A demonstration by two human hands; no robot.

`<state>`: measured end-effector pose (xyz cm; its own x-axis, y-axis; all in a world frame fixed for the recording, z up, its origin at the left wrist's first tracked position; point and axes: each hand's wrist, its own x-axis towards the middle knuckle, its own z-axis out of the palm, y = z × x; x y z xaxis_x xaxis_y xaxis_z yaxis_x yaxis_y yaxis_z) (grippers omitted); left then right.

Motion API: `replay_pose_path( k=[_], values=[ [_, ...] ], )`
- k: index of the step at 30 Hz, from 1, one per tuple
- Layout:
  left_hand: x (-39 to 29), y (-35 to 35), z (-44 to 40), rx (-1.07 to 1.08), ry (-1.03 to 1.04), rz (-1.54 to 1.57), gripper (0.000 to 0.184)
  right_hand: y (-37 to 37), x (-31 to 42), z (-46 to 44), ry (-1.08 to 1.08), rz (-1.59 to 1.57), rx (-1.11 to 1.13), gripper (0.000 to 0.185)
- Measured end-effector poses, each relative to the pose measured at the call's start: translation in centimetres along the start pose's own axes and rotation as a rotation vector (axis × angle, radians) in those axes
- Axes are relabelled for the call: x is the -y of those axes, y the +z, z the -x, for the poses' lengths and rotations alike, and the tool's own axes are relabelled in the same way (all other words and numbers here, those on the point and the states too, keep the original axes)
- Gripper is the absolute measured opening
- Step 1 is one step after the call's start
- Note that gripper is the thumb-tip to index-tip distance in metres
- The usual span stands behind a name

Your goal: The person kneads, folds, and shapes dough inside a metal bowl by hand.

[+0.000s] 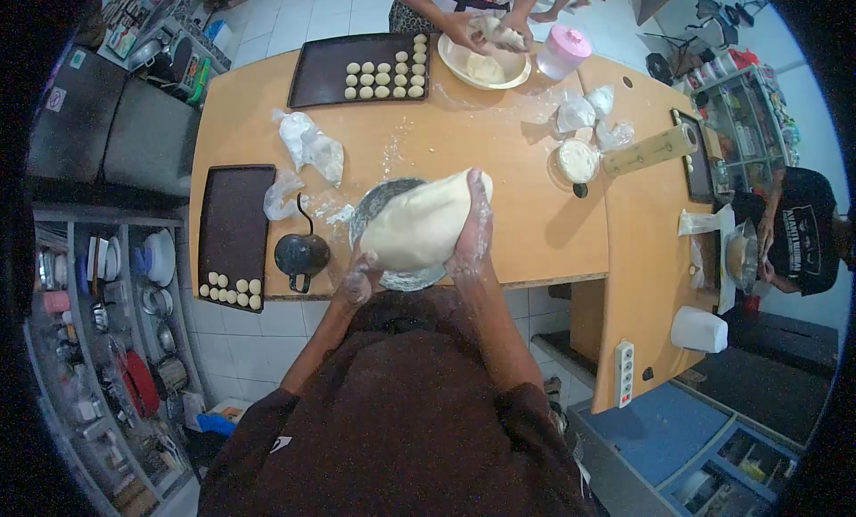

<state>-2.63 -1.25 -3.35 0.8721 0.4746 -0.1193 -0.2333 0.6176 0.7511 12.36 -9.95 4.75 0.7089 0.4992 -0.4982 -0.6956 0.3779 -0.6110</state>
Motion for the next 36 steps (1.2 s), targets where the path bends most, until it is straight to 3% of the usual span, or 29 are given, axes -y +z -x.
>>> replay_pose_path(
  k=[1,4,5,8,9,12,13,16,17,20,21,25,28,29,32,33,35,36],
  values=[
    [-0.7,0.8,0.0,-0.069,0.025,-0.118,0.073,0.1,-0.1,-0.3,0.002,-0.090,0.087,0.055],
    [-2.3,2.3,-1.2,-0.264,-0.049,-0.433,0.047,0.5,-1.1,-1.1,-0.251,0.180,-0.225,0.058],
    [-1.7,3.0,-1.7,-0.373,0.080,-0.306,0.031,-0.3,-1.6,-1.8,-0.348,0.427,-0.204,0.060],
    [-3.5,2.8,-1.4,-0.455,-0.033,-0.252,0.034,-1.6,-0.2,-1.4,-0.197,0.157,0.056,0.073],
    [-3.4,2.1,-1.4,-0.424,0.023,-0.184,0.034,-2.7,1.5,-1.0,0.099,0.084,0.166,0.086],
    [-5.0,-1.1,-0.7,-0.236,-0.113,-0.317,0.036,-5.8,1.8,-1.6,0.393,0.074,0.374,0.095],
    [-5.9,-0.6,-0.4,-0.264,-0.121,-0.445,0.033,-7.0,1.2,-2.3,0.440,0.085,0.498,0.096],
    [-8.5,-1.5,-2.2,0.281,-0.152,-0.863,0.032,-6.8,0.6,-1.7,0.580,0.402,0.713,0.103],
    [-9.5,0.1,-2.4,0.253,-0.296,-0.941,0.034,-7.0,0.5,-2.5,0.589,0.525,0.788,0.092],
    [-8.5,0.3,-3.3,0.115,-0.369,-0.946,0.037,-5.2,-1.1,-1.1,0.151,1.374,0.604,0.079],
    [-6.7,-1.6,-3.7,0.084,-0.322,-0.892,0.046,-4.7,-1.5,-0.7,-0.189,1.391,0.564,0.066],
    [-6.1,-0.7,-3.9,-0.273,-0.336,-0.041,0.069,-2.4,-2.2,-0.2,-0.133,1.243,0.087,0.055],
    [-5.9,0.4,-3.0,-0.377,-0.327,0.412,0.076,-3.1,-3.2,-0.3,-0.261,0.939,0.019,0.051],
    [-4.4,0.2,-2.7,-0.226,-0.273,0.419,0.073,-3.1,-3.5,-0.5,-0.314,0.827,0.027,0.051],
    [-2.2,3.7,-1.8,-0.333,-0.123,0.233,0.070,-2.6,-4.4,-0.4,-0.498,0.944,-0.055,0.050],
    [-3.0,4.7,-2.4,-0.485,-0.133,0.250,0.057,-2.4,-4.1,0.0,-0.458,1.050,0.000,0.049],
    [-3.2,3.8,-2.9,-0.571,-0.144,0.084,0.049,-1.3,-2.9,1.4,-0.378,1.259,0.123,0.049],
    [-3.5,3.3,-3.3,-0.607,-0.145,-0.002,0.045,-1.1,-2.5,1.3,-0.578,1.377,0.174,0.049]
  ],
)
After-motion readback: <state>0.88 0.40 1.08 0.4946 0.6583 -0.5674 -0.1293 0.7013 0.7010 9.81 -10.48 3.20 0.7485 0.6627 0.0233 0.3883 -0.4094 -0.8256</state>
